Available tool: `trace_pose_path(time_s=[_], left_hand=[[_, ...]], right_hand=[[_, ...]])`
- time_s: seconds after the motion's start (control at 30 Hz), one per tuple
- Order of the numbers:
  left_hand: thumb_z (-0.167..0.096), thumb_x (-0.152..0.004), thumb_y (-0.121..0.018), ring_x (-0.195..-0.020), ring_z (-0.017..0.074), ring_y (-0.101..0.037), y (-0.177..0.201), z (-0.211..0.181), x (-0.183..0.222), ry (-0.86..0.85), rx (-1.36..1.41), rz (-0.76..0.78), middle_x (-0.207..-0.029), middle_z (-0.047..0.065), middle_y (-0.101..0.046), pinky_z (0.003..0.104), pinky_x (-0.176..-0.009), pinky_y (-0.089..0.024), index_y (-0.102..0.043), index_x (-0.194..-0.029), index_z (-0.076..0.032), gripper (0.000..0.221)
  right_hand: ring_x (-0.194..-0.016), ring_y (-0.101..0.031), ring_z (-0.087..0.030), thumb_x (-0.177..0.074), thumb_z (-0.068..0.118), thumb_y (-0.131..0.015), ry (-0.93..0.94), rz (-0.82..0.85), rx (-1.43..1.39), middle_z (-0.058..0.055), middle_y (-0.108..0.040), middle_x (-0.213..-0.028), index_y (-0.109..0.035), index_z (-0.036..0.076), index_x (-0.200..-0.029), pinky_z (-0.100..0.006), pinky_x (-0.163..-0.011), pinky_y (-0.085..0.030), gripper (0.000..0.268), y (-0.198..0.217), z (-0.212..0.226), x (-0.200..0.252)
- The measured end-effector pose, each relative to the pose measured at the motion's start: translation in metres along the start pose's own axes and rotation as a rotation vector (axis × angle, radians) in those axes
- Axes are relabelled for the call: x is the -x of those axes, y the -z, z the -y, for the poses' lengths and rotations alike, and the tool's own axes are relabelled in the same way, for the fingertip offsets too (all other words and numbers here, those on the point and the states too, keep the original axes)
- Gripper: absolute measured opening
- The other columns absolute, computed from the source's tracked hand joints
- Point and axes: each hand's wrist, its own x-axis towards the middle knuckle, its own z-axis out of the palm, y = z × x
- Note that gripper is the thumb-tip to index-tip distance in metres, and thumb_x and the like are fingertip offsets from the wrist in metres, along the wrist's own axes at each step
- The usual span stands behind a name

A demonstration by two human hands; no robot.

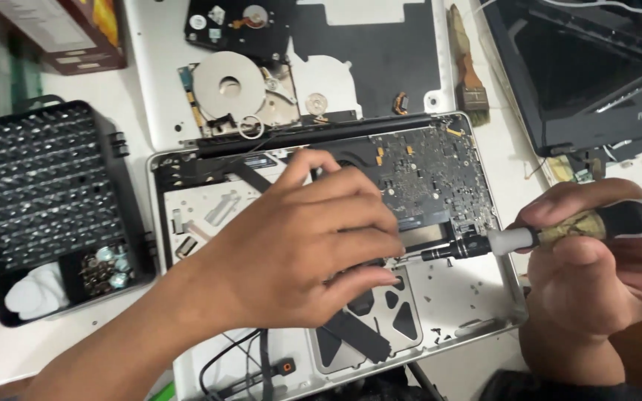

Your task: Reinstalling a cooling fan into a laptop chassis and securing it with screws using a precision screwdriver.

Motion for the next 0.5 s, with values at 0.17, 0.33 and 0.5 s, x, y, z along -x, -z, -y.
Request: trace_pose_path(time_s=[0.17,0.33,0.5], left_hand=[[-0.017,-0.093,-0.081,-0.095,0.025,-0.06,0.003,-0.001,0.002,-0.042,-0.01,-0.109,-0.094,0.004,-0.071,0.042,-0.089,-0.033,-0.078,-0.096,-0.007,0.01],[-0.016,-0.093,-0.08,-0.092,0.0249,-0.058,0.004,-0.002,0.002,-0.041,-0.01,-0.152,-0.087,0.002,-0.069,0.04,-0.085,-0.032,-0.077,-0.091,-0.009,0.008],[-0.016,-0.09,-0.084,-0.091,0.0248,-0.058,0.002,0.001,0.002,-0.041,-0.038,-0.174,-0.086,0.001,-0.068,0.041,-0.084,-0.032,-0.075,-0.085,-0.01,0.012]], right_hand=[[-0.075,-0.063,-0.03,-0.101,0.026,-0.06,-0.101,-0.077,-0.086,-0.019,-0.059,-0.092,-0.05,0.003,-0.083,-0.036,-0.075,-0.054,0.031,0.002,-0.007,0.008],[-0.075,-0.059,-0.037,-0.1,0.019,-0.06,-0.007,-0.121,-0.14,-0.025,-0.052,-0.09,-0.042,0.001,-0.084,-0.044,-0.075,-0.058,0.03,0.003,-0.01,0.008],[-0.073,-0.06,-0.033,-0.096,0.017,-0.061,-0.006,-0.148,-0.105,-0.024,-0.055,-0.09,-0.046,-0.001,-0.088,-0.042,-0.071,-0.059,0.024,-0.004,0.0,0.008]])
